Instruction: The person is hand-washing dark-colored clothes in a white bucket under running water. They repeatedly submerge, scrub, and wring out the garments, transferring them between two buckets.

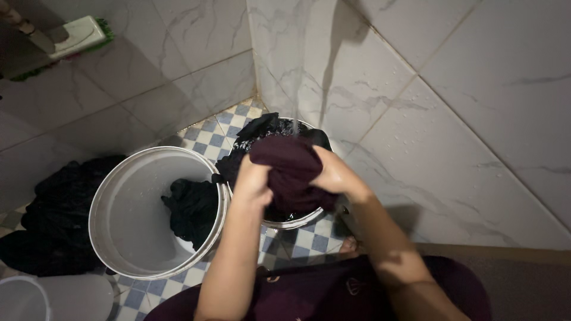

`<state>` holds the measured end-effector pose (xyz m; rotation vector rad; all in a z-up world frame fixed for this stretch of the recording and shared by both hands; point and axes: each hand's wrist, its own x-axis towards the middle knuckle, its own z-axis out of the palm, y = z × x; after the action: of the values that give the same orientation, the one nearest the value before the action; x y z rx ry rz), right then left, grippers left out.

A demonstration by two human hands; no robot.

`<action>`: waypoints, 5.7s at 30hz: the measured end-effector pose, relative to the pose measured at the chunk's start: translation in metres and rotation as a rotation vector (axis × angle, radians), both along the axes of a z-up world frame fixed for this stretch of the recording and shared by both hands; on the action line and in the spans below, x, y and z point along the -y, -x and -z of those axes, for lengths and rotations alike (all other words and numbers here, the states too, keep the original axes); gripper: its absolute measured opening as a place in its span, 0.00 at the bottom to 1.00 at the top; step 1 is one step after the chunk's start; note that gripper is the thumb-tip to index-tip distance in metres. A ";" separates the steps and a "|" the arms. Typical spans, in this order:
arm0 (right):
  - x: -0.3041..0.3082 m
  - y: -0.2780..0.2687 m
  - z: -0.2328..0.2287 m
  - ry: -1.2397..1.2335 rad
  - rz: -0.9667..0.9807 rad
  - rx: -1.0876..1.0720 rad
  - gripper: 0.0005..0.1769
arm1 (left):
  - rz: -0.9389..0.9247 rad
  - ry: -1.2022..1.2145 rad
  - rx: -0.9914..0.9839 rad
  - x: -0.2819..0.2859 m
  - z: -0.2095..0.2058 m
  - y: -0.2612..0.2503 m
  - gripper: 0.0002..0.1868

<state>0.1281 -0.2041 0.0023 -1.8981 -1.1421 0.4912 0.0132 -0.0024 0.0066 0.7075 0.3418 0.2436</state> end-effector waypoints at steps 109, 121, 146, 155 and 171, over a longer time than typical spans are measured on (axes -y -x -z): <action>-0.024 0.014 -0.030 0.202 0.485 0.181 0.45 | 0.068 -1.170 -0.140 -0.094 0.031 0.032 0.57; -0.053 0.000 0.067 0.683 0.099 0.121 0.68 | 0.370 -1.822 -0.883 -0.019 0.019 0.002 0.58; -0.054 -0.051 0.142 0.289 0.265 0.232 0.37 | 0.032 -1.656 -0.674 -0.027 0.080 -0.024 0.39; -0.016 -0.055 0.036 -0.446 0.419 -0.353 0.14 | -0.198 -0.303 0.043 -0.091 0.035 0.021 0.22; -0.019 0.004 -0.018 0.635 0.526 0.443 0.33 | 0.386 -1.573 -0.389 -0.093 0.010 0.021 0.49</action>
<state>0.1237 -0.1851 0.0205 -2.8522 -0.7257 0.1352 -0.0078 0.0901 -0.0032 2.3642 0.3298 -0.0540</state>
